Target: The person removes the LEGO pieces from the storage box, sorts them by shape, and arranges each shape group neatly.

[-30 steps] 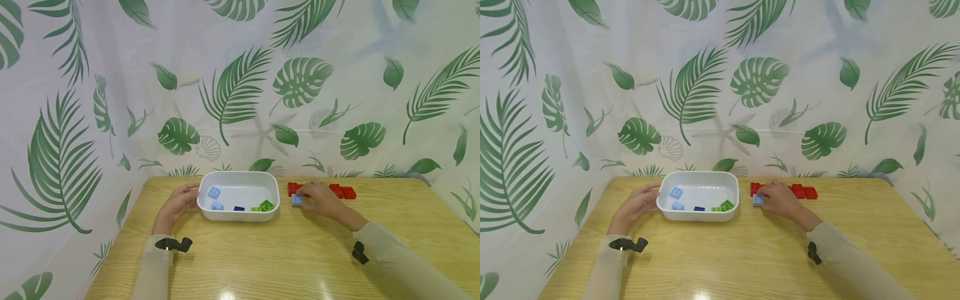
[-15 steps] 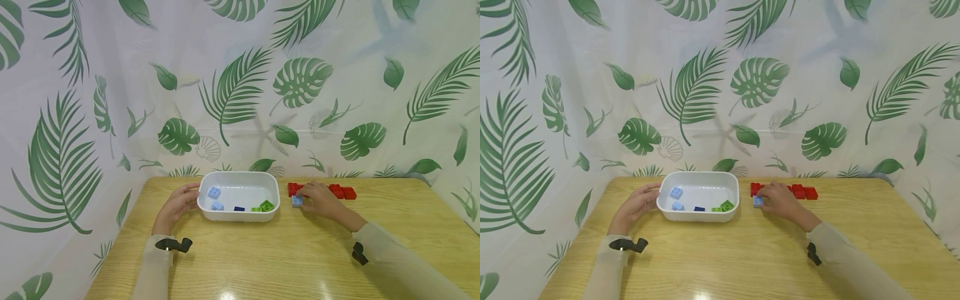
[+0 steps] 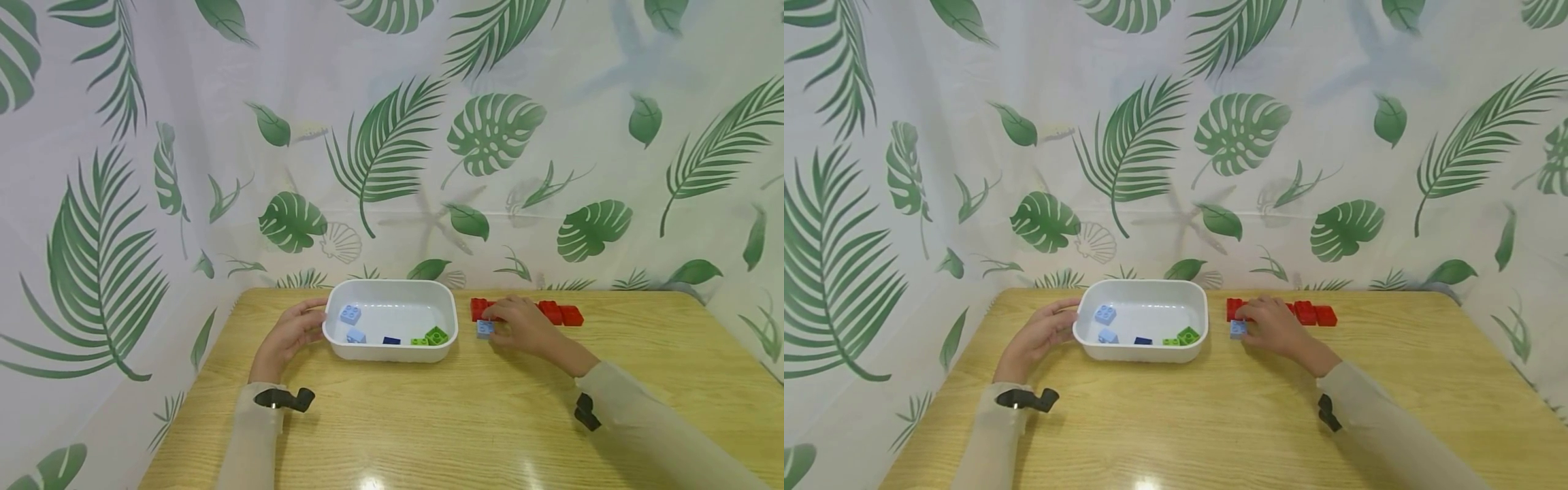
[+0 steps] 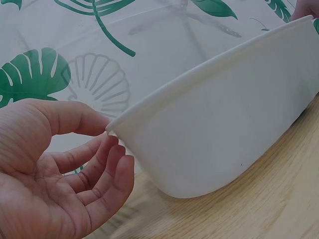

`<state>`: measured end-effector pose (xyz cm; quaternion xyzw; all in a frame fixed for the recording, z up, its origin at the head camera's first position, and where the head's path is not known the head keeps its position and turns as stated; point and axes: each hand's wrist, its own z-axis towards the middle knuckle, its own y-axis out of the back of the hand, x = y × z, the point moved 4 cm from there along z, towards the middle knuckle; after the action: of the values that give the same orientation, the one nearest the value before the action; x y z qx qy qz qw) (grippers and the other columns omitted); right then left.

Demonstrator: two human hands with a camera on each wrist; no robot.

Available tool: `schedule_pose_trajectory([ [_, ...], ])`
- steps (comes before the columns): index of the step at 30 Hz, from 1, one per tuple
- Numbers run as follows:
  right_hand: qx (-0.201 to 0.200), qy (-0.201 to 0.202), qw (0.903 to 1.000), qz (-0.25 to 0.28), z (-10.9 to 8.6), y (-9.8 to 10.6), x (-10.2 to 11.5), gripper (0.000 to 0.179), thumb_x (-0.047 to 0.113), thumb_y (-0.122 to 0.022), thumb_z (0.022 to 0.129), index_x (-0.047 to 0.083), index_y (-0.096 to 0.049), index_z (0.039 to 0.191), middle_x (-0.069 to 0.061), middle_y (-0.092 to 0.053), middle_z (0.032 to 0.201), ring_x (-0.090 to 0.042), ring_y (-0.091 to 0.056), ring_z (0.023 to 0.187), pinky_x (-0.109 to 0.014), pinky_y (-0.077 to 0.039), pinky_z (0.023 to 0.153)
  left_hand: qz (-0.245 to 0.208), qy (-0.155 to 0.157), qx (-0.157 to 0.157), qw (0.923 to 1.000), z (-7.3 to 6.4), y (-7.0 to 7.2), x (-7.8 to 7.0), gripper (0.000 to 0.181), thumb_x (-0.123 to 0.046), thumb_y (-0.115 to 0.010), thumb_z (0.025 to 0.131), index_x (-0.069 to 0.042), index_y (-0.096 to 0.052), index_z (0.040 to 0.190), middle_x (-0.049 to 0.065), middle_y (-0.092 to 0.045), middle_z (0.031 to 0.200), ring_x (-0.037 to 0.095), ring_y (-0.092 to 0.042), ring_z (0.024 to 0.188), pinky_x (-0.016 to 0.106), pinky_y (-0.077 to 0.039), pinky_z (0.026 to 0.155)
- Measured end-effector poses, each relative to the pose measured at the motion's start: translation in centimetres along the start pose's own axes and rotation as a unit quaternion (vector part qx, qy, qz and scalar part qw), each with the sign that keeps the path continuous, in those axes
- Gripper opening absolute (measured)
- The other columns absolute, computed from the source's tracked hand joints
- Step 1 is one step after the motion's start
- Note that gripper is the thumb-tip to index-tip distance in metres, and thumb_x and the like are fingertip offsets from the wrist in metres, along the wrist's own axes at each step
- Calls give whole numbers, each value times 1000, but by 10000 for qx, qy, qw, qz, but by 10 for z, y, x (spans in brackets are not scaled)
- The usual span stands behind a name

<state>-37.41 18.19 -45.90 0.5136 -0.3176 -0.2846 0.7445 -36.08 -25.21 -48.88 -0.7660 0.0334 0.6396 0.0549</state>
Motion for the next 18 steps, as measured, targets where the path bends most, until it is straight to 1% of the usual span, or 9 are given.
schedule_pose_trajectory([
  [6,-87,124,9999,77,2,4,0,26,11,-81,81,7,-76,106,-10,-75,107,-31,-59,102,-54,-49,89,100,-17,-16,9999,0,0,0,51,-11,-61,101,-3,-47,150,20,-61,140,16,-67,102,29,-57,85],
  [12,-156,243,9994,191,7,7,2,26,7,-78,80,5,-76,106,-10,-74,105,-31,-58,101,-52,-47,89,146,-37,-5,9999,0,0,0,50,-10,-59,102,-3,-46,150,21,-60,141,16,-67,104,29,-57,86],
  [18,-161,260,9994,138,18,10,7,27,12,-81,81,7,-76,107,-9,-74,105,-29,-58,103,-50,-48,89,168,-58,15,9998,0,0,0,49,-9,-58,102,-2,-46,150,23,-60,141,17,-67,105,29,-57,86],
])
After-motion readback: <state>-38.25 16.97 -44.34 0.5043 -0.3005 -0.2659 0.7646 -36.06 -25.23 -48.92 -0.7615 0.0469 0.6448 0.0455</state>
